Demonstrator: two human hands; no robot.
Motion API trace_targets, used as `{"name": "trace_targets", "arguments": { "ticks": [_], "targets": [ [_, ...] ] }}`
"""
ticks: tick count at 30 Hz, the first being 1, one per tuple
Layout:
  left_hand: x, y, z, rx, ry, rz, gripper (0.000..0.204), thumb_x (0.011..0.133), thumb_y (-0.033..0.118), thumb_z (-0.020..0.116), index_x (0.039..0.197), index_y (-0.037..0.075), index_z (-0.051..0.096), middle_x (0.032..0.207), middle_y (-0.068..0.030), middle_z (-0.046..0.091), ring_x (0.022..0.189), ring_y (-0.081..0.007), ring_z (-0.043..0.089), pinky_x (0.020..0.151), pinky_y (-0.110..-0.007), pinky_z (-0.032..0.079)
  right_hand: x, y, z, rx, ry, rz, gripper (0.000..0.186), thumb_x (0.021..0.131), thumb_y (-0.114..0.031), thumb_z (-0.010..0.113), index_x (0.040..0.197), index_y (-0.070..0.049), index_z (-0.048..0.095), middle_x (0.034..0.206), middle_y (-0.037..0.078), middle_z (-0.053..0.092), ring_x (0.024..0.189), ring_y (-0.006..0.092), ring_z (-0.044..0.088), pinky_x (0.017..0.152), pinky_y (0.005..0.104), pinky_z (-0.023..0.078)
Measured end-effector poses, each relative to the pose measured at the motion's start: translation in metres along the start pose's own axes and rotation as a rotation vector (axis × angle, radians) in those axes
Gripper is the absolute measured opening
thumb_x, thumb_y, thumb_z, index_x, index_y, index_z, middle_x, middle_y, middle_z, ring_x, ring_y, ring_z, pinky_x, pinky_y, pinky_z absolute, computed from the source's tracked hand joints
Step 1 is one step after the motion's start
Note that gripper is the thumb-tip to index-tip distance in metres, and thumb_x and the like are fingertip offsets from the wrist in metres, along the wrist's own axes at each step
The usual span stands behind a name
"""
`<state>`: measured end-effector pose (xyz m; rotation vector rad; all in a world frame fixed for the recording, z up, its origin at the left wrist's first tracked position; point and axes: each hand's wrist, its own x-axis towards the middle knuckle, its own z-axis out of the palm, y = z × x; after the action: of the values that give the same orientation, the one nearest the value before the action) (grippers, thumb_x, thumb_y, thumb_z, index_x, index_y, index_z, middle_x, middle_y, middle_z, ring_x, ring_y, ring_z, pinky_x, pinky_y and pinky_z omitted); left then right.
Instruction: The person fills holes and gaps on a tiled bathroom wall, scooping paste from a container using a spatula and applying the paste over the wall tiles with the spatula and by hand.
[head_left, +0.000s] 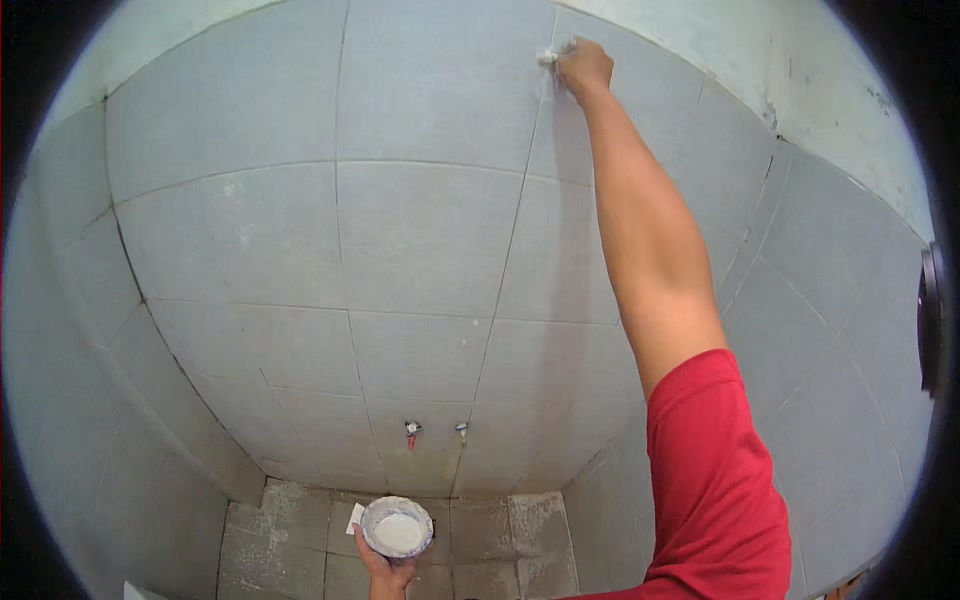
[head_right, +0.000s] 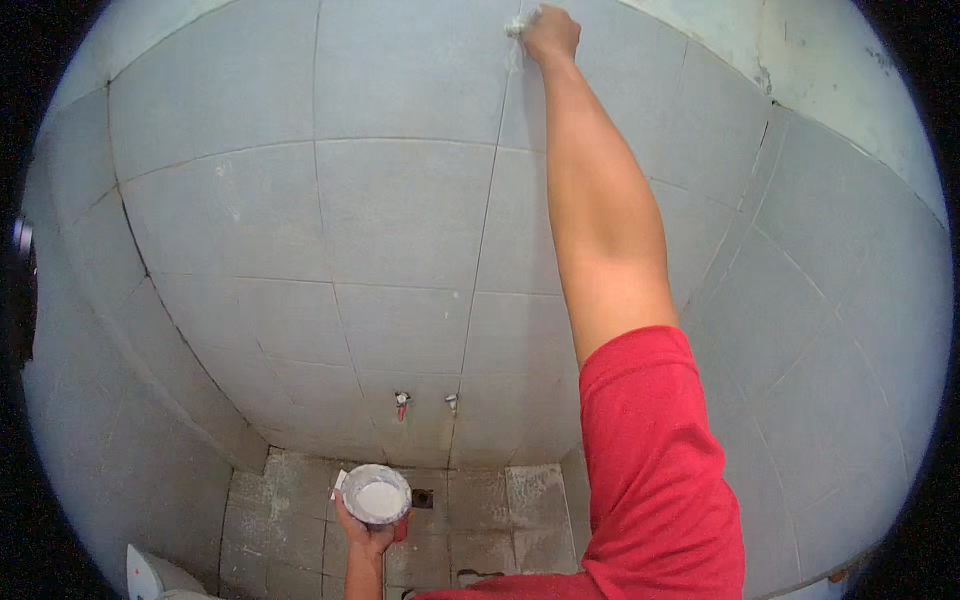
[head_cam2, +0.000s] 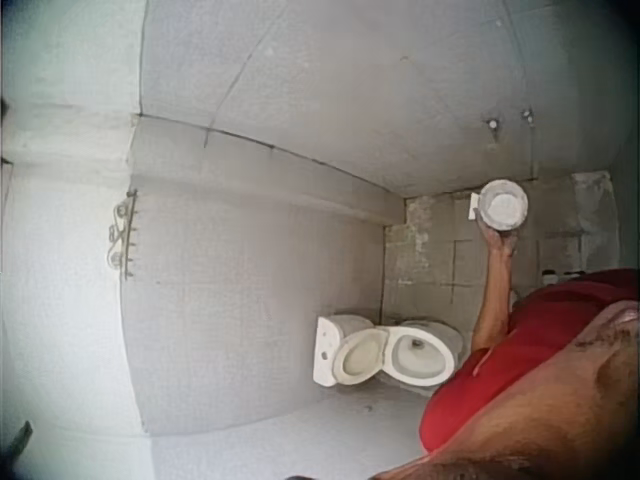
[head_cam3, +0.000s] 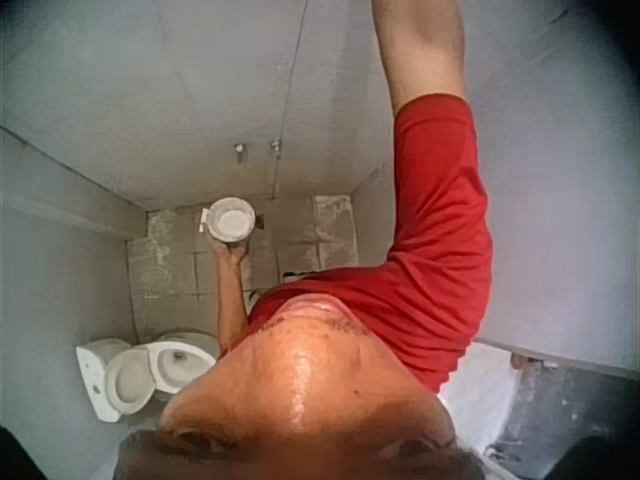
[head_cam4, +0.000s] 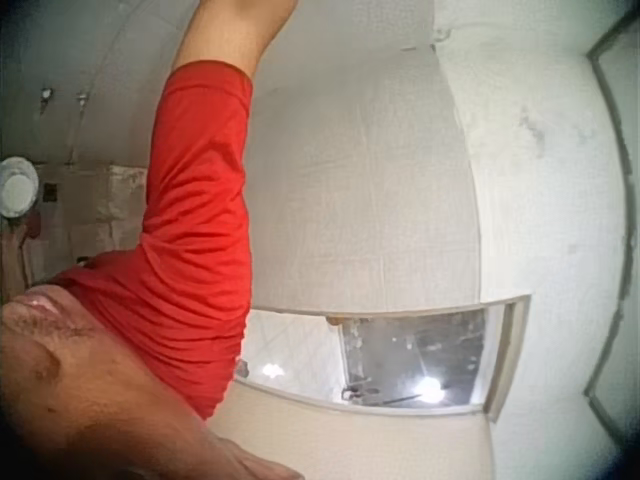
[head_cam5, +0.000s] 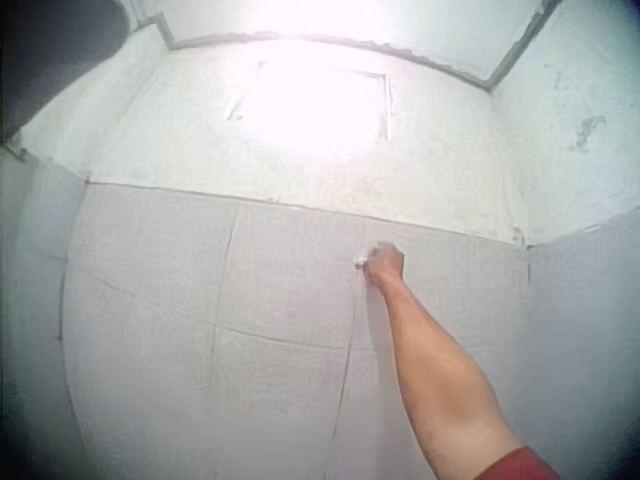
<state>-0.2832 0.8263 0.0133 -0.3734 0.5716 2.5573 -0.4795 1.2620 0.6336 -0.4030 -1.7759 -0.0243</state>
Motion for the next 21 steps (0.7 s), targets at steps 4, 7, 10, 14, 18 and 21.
{"name": "trace_targets", "arguments": {
  "ticks": [4,7,10,14,18,21],
  "targets": [
    [-0.008,0.004,-0.012,0.055,-0.042,0.016,0.079,0.084,0.075,0.038,0.134,0.014,0.049,0.131,-0.0096,0.055,0.118,-0.0353,0.053,0.098,-0.055,0.044,-0.036,-0.011,-0.003,0.359,0.016,-0.005,0.017,0.078,-0.016,0.064,0.093,-0.010,0.071,0.098,0.020,0.069,0.093,0.0383,0.065,0.083,0.0442,0.051],
    [-0.009,0.005,-0.017,0.065,-0.020,0.009,0.080,0.084,0.076,0.038,0.134,0.015,0.049,0.130,-0.0102,0.055,0.117,-0.0366,0.053,0.095,-0.056,0.045,-0.034,-0.006,-0.001,0.225,0.074,-0.115,0.019,0.079,-0.014,0.063,0.096,-0.011,0.071,0.102,0.019,0.068,0.093,0.0383,0.064,0.082,0.0444,0.051],
    [-0.007,0.007,-0.027,0.056,-0.008,0.008,0.080,0.083,0.077,0.037,0.134,0.016,0.048,0.131,-0.0104,0.054,0.116,-0.0375,0.054,0.093,-0.057,0.046,-0.026,-0.003,0.009,0.090,0.136,-0.182,0.021,0.078,-0.015,0.064,0.098,-0.012,0.071,0.105,0.017,0.068,0.095,0.0366,0.065,0.082,0.0429,0.052],
    [-0.007,0.001,-0.022,0.030,-0.019,-0.005,0.077,0.085,0.075,0.036,0.135,0.017,0.048,0.131,-0.0104,0.054,0.117,-0.0375,0.053,0.093,-0.058,0.046,-0.013,0.008,0.016,0.090,0.319,-0.385,0.015,0.079,-0.017,0.063,0.088,-0.005,0.067,0.086,0.019,0.068,0.082,0.0375,0.064,0.076,0.0454,0.051],
    [-0.006,0.006,-0.016,0.037,0.017,0.000,0.075,0.086,0.074,0.036,0.135,0.018,0.048,0.132,-0.0107,0.054,0.118,-0.0373,0.053,0.093,-0.058,0.045,-0.016,-0.016,0.008,0.186,0.023,-0.065,0.019,0.079,-0.019,0.064,0.090,-0.004,0.068,0.084,0.017,0.070,0.079,0.0333,0.067,0.073,0.0425,0.053],
    [-0.005,0.005,-0.012,0.034,-0.014,-0.045,0.075,0.086,0.073,0.036,0.135,0.018,0.047,0.132,-0.0105,0.053,0.119,-0.0372,0.053,0.094,-0.059,0.045,0.007,-0.010,0.000,0.247,-0.107,0.209,0.022,0.076,-0.021,0.067,0.090,-0.004,0.069,0.081,0.013,0.071,0.075,0.0276,0.070,0.070,0.0378,0.054]
  ]
}}
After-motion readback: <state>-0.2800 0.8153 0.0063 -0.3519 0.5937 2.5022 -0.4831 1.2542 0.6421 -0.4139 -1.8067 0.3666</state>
